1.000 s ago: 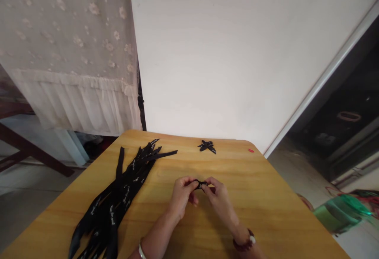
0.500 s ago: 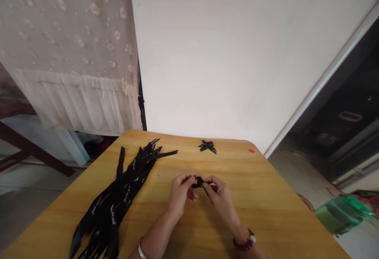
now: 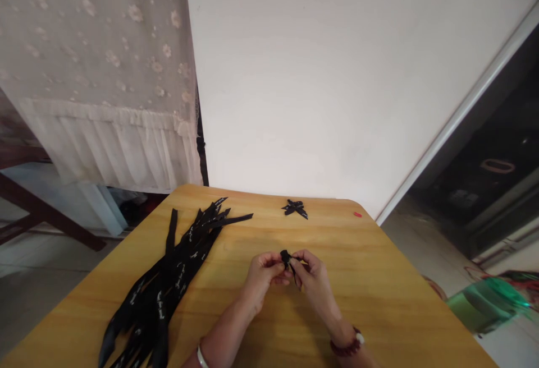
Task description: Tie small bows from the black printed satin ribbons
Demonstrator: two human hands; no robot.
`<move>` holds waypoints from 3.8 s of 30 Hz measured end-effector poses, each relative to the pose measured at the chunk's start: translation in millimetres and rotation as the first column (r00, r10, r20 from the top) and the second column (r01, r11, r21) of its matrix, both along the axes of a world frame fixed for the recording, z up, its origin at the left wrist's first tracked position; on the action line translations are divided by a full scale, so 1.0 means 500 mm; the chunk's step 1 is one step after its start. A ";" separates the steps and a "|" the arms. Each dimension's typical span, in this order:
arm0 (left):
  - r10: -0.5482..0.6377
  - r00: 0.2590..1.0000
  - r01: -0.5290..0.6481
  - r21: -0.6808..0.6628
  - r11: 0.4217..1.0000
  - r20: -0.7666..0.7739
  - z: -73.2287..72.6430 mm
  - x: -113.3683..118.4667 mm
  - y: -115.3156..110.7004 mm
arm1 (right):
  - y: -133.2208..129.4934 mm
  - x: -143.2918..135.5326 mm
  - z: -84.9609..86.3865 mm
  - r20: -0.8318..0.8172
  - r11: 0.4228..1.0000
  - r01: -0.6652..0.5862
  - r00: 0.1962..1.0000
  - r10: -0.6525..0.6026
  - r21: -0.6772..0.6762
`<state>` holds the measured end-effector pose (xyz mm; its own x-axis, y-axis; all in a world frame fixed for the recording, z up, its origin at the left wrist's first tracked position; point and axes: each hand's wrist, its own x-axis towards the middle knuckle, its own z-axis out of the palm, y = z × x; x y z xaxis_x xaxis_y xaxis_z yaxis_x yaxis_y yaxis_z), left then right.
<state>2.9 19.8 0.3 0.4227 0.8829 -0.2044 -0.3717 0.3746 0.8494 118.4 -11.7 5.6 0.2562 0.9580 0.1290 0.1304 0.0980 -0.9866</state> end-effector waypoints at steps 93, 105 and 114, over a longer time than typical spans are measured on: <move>0.199 0.979 -0.194 -0.115 0.974 0.033 0.000 -0.001 -0.005 | -0.005 -0.007 -0.037 0.230 0.995 -0.049 0.973 0.027 0.089; 0.021 1.000 -0.023 -0.119 0.993 -0.017 -0.001 -0.016 -0.003 | 0.000 0.010 0.007 0.091 0.996 -0.084 0.992 0.087 -0.039; -0.186 0.977 0.183 -0.031 0.983 -0.106 -0.011 -0.005 -0.011 | 0.007 0.011 -0.006 0.231 0.985 -0.175 0.958 0.171 -0.003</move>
